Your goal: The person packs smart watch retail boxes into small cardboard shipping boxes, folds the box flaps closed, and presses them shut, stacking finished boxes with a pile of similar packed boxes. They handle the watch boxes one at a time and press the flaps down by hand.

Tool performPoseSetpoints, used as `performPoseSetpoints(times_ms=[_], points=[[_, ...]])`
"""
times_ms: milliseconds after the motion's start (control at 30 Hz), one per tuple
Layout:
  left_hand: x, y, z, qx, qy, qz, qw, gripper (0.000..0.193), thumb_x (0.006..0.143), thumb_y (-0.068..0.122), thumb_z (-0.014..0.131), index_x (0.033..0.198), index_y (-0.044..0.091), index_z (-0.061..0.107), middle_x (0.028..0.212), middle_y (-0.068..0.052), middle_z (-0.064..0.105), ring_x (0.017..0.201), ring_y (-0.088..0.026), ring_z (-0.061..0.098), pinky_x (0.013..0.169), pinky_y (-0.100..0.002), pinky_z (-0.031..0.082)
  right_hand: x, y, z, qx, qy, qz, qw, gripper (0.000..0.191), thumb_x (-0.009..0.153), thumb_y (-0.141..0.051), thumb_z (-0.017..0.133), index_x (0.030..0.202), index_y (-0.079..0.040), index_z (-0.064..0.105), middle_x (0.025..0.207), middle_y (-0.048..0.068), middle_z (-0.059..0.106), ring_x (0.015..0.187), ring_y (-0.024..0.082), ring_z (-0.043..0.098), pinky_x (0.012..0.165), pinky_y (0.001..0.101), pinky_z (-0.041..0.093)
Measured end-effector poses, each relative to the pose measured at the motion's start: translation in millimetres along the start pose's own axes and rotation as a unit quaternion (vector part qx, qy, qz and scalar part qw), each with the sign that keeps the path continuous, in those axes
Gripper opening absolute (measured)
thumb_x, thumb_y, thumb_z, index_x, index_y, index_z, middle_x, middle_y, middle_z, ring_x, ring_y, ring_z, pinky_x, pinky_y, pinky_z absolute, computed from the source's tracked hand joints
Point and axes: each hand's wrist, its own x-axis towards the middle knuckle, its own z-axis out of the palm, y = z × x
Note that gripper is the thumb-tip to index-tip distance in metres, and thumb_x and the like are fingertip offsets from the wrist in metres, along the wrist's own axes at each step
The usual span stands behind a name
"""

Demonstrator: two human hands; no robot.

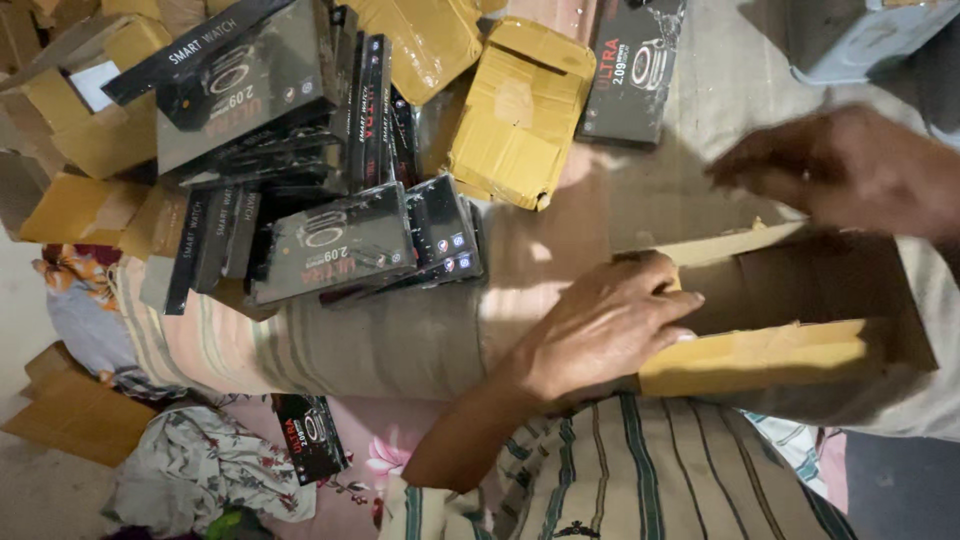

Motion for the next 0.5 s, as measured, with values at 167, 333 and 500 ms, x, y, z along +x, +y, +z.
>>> performPoseSetpoints(times_ms=[167, 333, 500], points=[[3, -10, 11, -0.033, -0.018, 0.008, 0.999, 0.039, 0.097, 0.035, 0.056, 0.125, 0.011, 0.068, 0.113, -0.013, 0.065, 0.084, -0.029, 0.069, 0.075, -0.043, 0.057, 85, 10, -2, -0.115, 0.047, -0.027, 0.992, 0.040, 0.095, -0.031, 0.061, 0.130, -0.013, 0.070, 0.121, 0.011, 0.075, 0.098, 0.027, 0.075, 0.090, 0.0412, 0.060], [6, -25, 14, 0.082, -0.086, -0.023, 0.993, 0.042, 0.091, 0.049, 0.061, 0.108, 0.013, 0.073, 0.113, -0.015, 0.066, 0.091, -0.031, 0.070, 0.085, -0.046, 0.056, 188, 19, 10, -0.329, 0.008, -0.013, 0.944, 0.065, 0.087, -0.053, 0.070, 0.141, -0.020, 0.059, 0.143, 0.012, 0.059, 0.128, 0.033, 0.060, 0.101, 0.0466, 0.055], [6, -44, -3, 0.011, -0.084, -0.023, 0.996, 0.058, 0.075, 0.065, 0.070, 0.097, 0.011, 0.074, 0.117, -0.020, 0.063, 0.094, -0.037, 0.068, 0.087, -0.050, 0.055, 270, 53, 7, -0.261, 0.057, 0.038, 0.963, 0.129, 0.054, -0.073, 0.088, 0.157, -0.013, 0.039, 0.148, 0.029, 0.047, 0.132, 0.049, 0.050, 0.105, 0.0575, 0.046]])
